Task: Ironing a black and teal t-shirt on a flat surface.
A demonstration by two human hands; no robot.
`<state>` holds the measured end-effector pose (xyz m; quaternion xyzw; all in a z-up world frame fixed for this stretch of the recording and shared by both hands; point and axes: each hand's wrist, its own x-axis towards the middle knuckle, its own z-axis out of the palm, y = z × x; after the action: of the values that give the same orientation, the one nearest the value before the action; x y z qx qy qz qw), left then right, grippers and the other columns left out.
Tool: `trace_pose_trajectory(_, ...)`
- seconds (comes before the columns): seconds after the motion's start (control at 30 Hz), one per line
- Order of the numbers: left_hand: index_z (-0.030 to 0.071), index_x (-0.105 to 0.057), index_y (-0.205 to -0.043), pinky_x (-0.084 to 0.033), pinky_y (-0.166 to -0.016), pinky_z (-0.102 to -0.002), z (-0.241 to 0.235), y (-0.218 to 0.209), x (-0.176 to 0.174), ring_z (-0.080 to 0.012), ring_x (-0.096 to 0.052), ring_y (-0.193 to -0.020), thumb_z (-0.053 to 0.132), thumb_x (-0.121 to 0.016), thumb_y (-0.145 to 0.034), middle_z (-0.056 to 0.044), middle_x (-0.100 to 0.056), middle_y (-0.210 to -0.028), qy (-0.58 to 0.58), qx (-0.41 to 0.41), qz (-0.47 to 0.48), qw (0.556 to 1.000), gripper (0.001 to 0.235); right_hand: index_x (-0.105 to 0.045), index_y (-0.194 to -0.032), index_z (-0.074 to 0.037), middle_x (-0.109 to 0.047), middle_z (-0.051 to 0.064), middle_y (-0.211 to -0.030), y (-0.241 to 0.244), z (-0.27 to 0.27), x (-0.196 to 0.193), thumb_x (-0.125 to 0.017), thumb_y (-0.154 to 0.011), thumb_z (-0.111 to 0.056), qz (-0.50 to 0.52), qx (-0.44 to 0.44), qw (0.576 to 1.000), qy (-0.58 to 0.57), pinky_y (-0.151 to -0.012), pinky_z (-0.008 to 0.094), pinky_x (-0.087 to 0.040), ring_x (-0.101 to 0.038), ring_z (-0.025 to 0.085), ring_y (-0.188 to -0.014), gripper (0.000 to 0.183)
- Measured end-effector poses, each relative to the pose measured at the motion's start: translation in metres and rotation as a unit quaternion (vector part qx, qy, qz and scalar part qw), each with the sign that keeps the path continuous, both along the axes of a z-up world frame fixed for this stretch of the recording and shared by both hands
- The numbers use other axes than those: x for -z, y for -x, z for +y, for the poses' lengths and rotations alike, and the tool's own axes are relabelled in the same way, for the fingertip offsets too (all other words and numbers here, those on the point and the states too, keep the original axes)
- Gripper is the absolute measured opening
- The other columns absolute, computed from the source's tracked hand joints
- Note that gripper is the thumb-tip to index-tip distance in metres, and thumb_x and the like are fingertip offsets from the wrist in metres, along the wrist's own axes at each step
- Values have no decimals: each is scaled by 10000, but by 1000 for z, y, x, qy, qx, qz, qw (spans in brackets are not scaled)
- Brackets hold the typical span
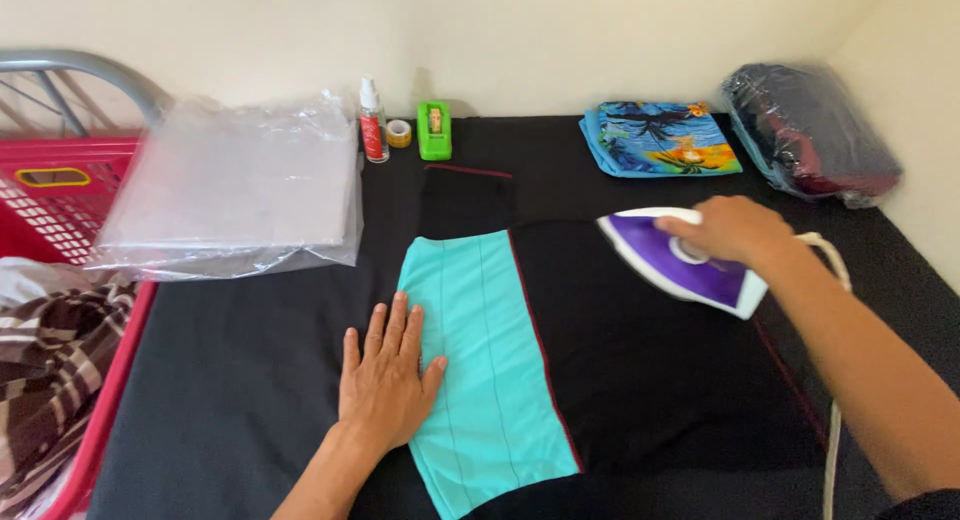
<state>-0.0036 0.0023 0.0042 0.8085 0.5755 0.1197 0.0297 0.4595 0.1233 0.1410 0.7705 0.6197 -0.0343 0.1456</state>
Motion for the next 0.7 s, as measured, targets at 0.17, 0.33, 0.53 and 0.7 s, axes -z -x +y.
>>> trace_pose_trajectory(0.17, 78, -301, -1554, -189, -1130, -601, 1, -3, 1, -342, -203, -1485, 551, -387, -947, -144, -202, -1656, -37, -1, 12, 999, 775, -835, -1012, -130, -812, 218, -981, -98, -16, -7, -415, -803, -861, 19, 32, 999, 17, -874, 486, -596, -790, 369, -962, 869)
trace_pose_trajectory(0.33, 71, -322, -1536, -213, -1127, -605, 0, -1, 6, -346, -226, -1484, 554, -399, -943, -147, -222, -1645, -57, 1, 10, 998, 769, -820, -1100, -156, -781, 239, -1007, -161, -32, -9, -370, -889, -856, 14, 63, 993, -103, -868, 506, -576, -747, 415, -987, 859)
trace_pose_trajectory(0.53, 92, -317, -1562, -193, -1121, -616, 5, -2, 12, -350, -185, -1487, 562, -386, -933, -145, -197, -1670, -35, -5, 17, 999, 789, -820, -989, -239, -794, 142, -932, -102, -32, -13, -358, -854, -827, -77, -55, 994, -45, -825, 479, -591, -758, 356, -919, 760)
trace_pose_trajectory(0.7, 118, -288, -1579, -172, -1118, -629, 7, 0, 12, -357, -146, -1518, 573, -377, -932, -138, -171, -1686, -6, -16, 38, 999, 795, -832, -921, -182, -775, 174, -893, -52, -8, -5, -381, -885, -834, -87, -78, 990, -78, -807, 468, -586, -747, 360, -882, 794)
